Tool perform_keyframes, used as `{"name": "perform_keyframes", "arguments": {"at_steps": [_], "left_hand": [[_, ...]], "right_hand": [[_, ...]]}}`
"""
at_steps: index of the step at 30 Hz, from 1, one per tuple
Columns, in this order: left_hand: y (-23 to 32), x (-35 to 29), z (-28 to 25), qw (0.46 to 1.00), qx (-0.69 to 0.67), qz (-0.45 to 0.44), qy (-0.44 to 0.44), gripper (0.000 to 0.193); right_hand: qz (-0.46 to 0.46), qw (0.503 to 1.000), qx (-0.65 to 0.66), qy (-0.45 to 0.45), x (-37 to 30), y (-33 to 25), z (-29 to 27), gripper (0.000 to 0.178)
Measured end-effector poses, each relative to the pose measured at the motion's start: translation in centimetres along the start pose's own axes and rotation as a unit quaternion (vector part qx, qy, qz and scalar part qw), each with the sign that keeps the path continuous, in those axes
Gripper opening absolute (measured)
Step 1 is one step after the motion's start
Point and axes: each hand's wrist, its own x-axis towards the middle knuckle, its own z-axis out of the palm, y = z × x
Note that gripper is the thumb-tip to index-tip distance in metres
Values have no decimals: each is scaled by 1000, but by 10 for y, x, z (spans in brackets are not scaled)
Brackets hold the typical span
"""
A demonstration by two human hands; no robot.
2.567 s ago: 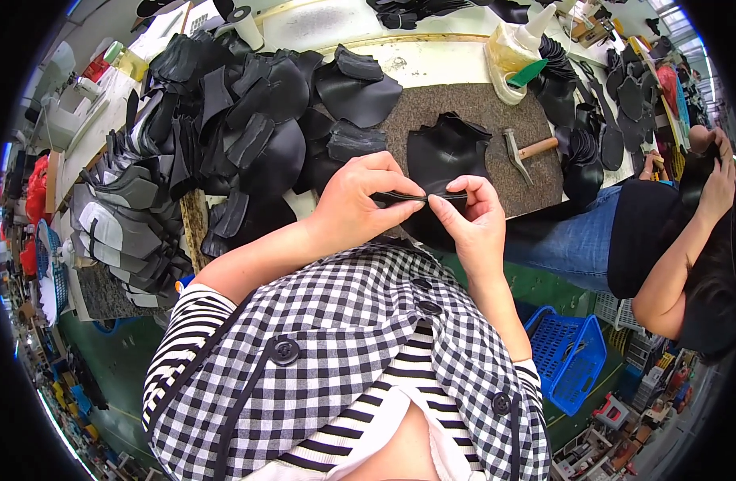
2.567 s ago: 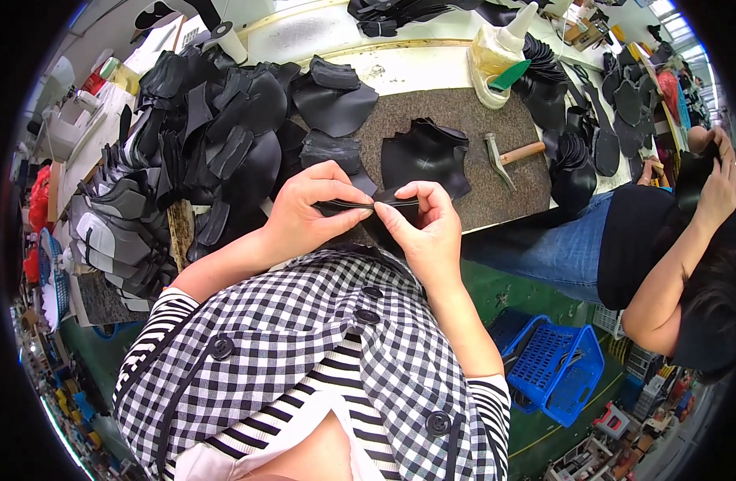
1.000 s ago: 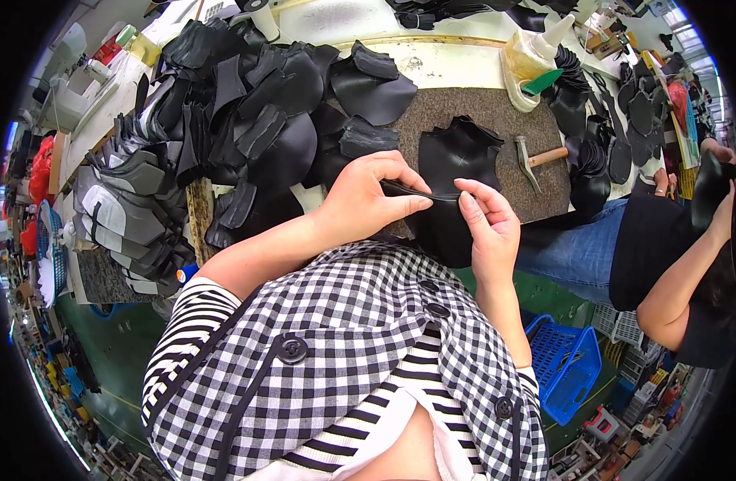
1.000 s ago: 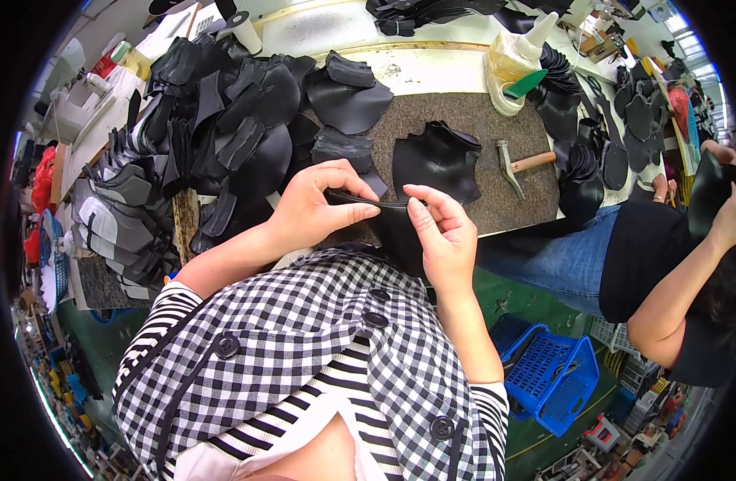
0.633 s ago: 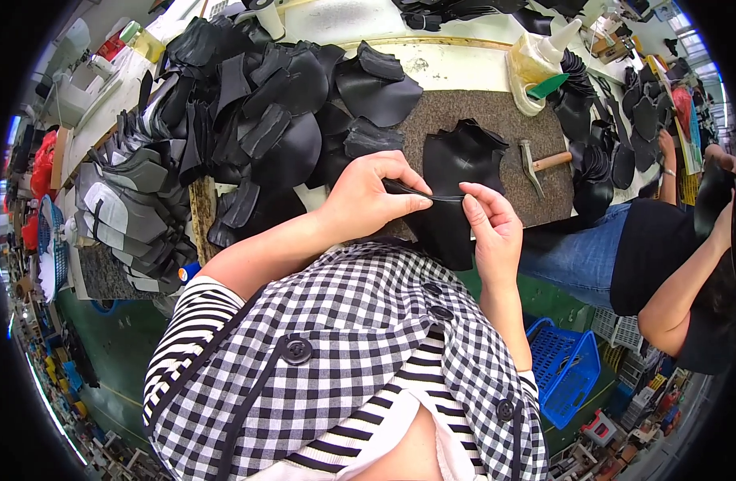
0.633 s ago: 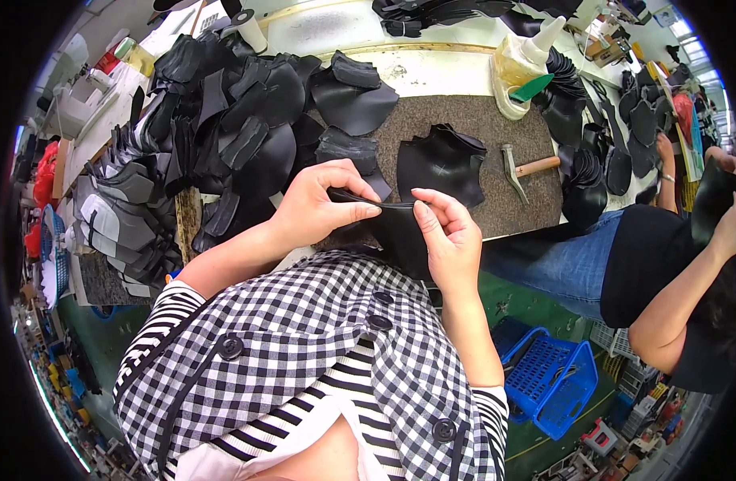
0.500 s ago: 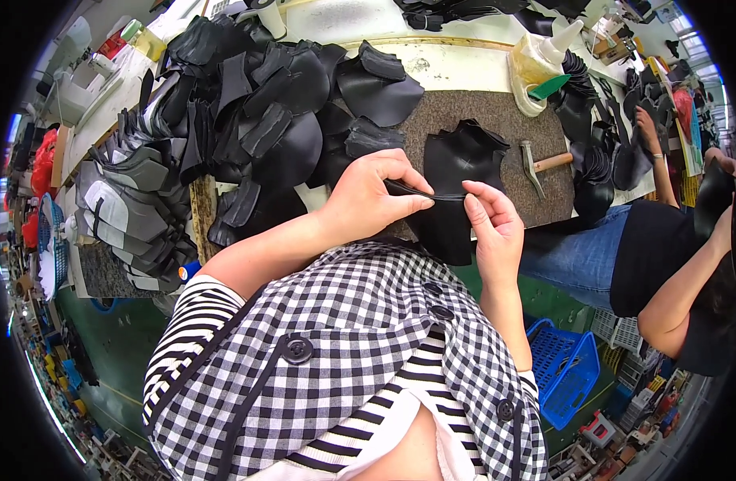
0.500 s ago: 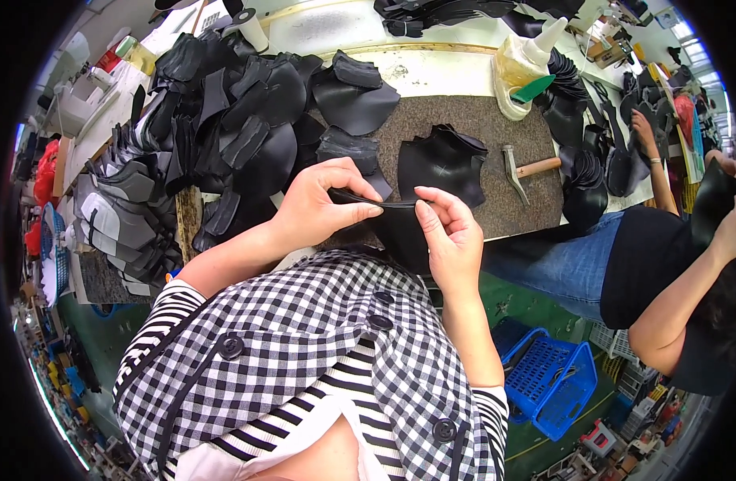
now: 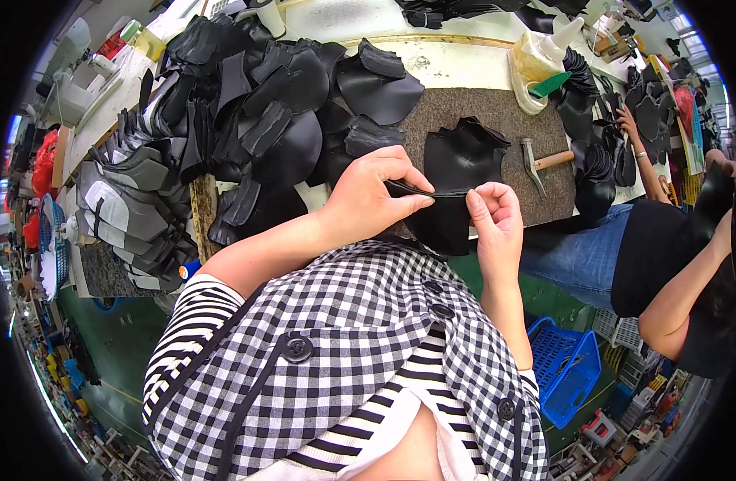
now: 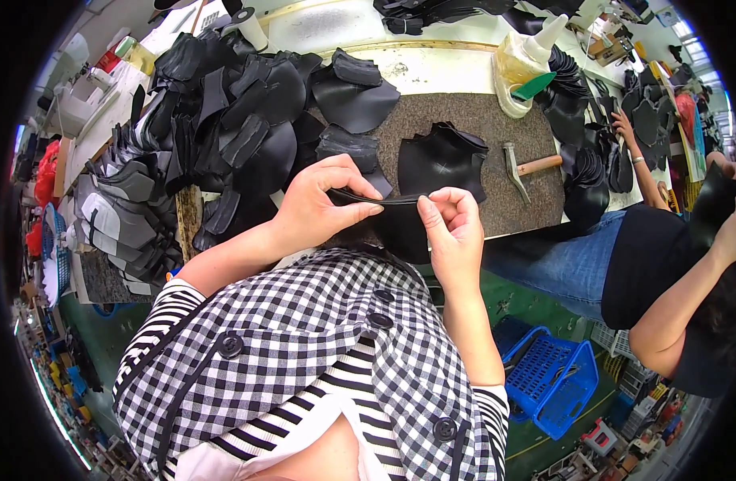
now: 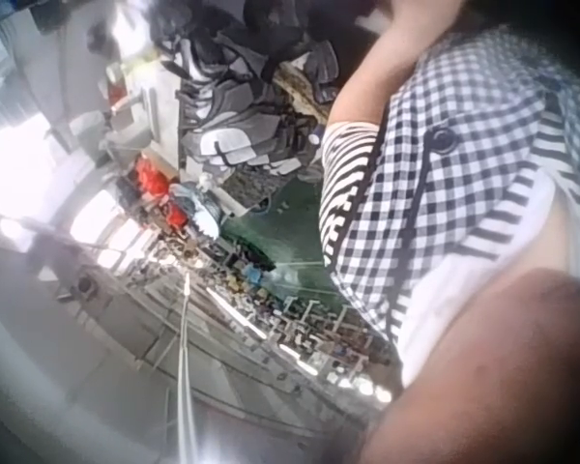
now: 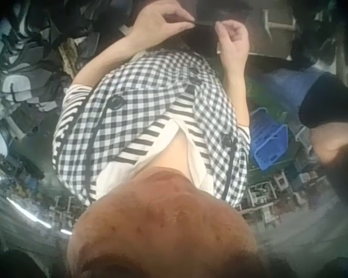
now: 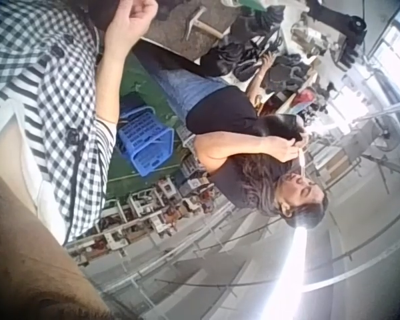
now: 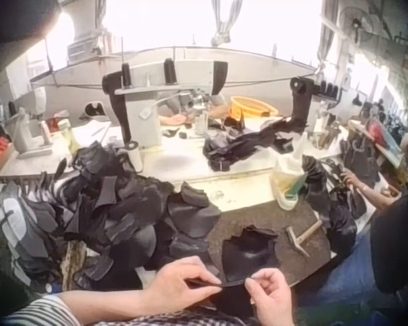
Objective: Applying adhesive to shoe upper components and folding the edges to assemble the parts.
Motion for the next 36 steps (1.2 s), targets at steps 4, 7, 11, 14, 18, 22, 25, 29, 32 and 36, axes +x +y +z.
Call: {"name": "perform_keyframes", "arguments": {"at_steps": [4, 7, 11, 14, 18, 22, 25, 29, 32, 36], "left_hand": [[0, 0, -1, 1000, 8, -7, 2, 14], [-1, -1, -1, 1000, 6, -2, 2, 14], [1, 0, -2, 1000, -6, -28, -9, 12], [-7, -1, -1, 1000, 2, -15, -22, 22], [-6, -2, 6, 994, 68, 13, 90, 68], [-22, 1, 0, 985, -33, -165, 46, 71], [-21, 5, -8, 934, -193, -281, -112, 48], [-28, 3, -2, 952, -140, -259, -83, 37], [-14, 2, 2, 925, -267, -263, -68, 30], [-11, 3, 3, 893, -306, -322, -67, 24]], "right_hand": [[2, 1000, -18, -3, 1, 2, -3, 16], [12, 999, -33, -2, 2, 4, -5, 16], [51, 997, -42, -33, 2, 2, -10, 18], [63, 996, -8, -64, -1, -4, -2, 22], [36, 997, 52, -54, -4, -4, 1, 19], [7, 999, 45, -21, 2, 9, -8, 16], [-21, 998, -26, -56, 4, 13, -18, 16], [-7, 998, -22, -55, 2, 7, -8, 17], [20, 997, 1, -77, 5, 3, -8, 20], [69, 992, 60, -86, 9, 4, -10, 20]]}}
